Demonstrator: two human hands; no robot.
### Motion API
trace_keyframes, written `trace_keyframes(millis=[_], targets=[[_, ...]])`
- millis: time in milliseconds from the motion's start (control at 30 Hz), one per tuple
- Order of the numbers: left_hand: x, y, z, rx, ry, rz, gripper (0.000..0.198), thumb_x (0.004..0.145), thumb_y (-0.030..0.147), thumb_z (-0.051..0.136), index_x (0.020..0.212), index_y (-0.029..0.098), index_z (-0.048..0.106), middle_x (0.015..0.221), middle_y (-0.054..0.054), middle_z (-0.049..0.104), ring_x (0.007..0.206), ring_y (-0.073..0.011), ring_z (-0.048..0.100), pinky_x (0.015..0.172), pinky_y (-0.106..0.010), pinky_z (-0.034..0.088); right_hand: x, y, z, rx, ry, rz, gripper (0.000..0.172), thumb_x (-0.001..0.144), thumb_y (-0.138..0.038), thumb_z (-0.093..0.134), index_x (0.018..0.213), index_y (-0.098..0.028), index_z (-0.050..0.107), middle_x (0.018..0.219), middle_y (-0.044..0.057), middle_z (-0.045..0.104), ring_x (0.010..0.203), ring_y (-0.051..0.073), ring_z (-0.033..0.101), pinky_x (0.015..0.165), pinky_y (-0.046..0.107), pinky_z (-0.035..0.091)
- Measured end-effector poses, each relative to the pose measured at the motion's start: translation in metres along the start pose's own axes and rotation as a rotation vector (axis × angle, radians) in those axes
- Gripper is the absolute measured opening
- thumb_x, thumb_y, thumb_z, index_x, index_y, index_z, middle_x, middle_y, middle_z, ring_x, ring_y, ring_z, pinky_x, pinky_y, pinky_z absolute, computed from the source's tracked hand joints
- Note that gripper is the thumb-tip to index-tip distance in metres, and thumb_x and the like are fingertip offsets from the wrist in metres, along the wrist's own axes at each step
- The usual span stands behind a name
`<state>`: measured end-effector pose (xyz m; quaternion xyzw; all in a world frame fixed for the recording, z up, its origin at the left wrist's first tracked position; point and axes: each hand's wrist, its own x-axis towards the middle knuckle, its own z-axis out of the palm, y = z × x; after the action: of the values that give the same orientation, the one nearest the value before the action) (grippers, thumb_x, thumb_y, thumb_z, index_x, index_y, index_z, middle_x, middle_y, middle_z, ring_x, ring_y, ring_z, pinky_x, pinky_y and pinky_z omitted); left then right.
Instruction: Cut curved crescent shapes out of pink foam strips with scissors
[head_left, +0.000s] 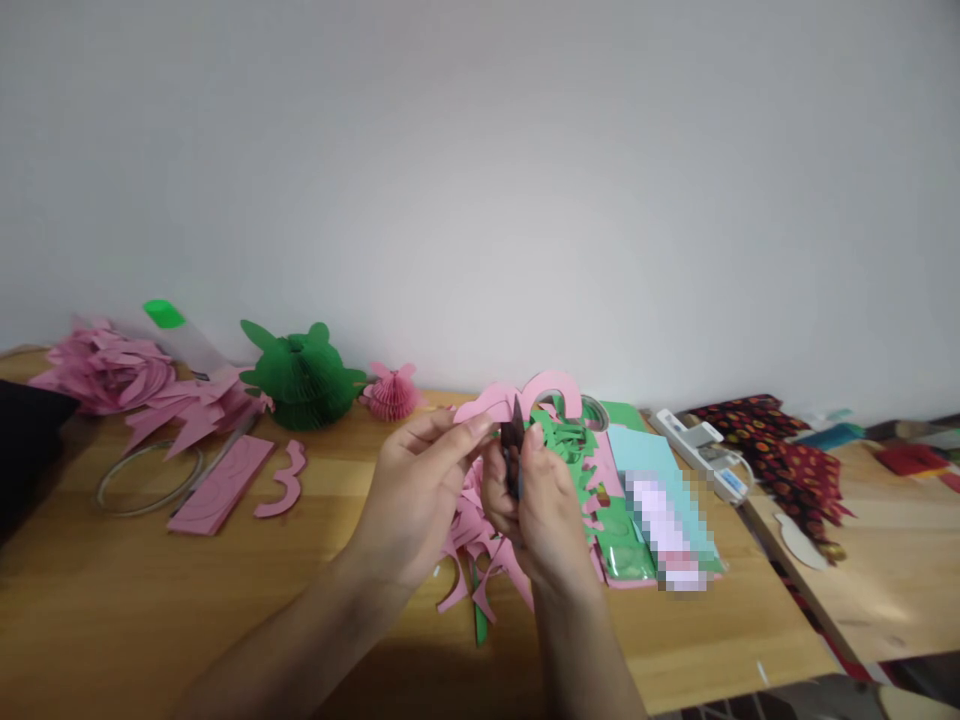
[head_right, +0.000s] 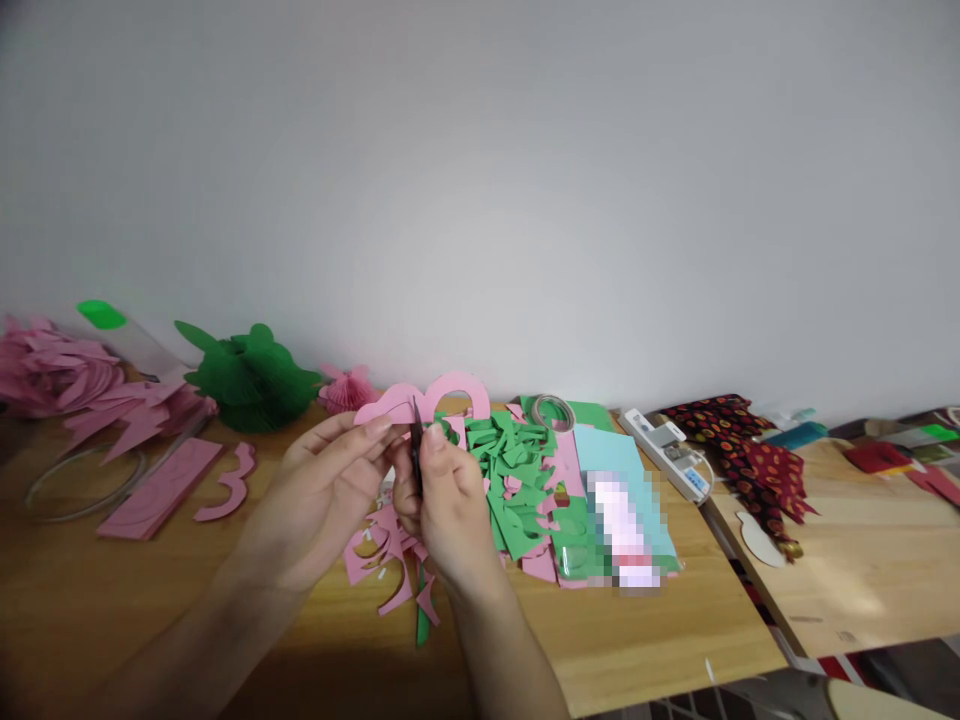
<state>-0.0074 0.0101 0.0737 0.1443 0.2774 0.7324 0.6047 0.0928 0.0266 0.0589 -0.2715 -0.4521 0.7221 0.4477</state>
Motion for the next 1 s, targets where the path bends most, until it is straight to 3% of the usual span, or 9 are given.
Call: trace_keyframes(millis=[1000], targets=[[-0.0001, 0.0044, -0.0007, 0.006, -0.024, -0.025, 0.007, 0.064, 0.011, 0.077, 0.063, 0.015, 0.071, 0.068, -0.002, 0.072, 0.07, -0.0108, 0.065, 0.07, -0.022, 0.052, -0.0015, -0.0009, -0.0033, -0.152, 0.018, 0.012, 0.05, 0.09, -0.061, 0.043, 0.061, -0.02, 0.045, 0.044, -0.01, 0.023, 0.037, 0.005, 0.011, 0.034, 0.02, 0.011]])
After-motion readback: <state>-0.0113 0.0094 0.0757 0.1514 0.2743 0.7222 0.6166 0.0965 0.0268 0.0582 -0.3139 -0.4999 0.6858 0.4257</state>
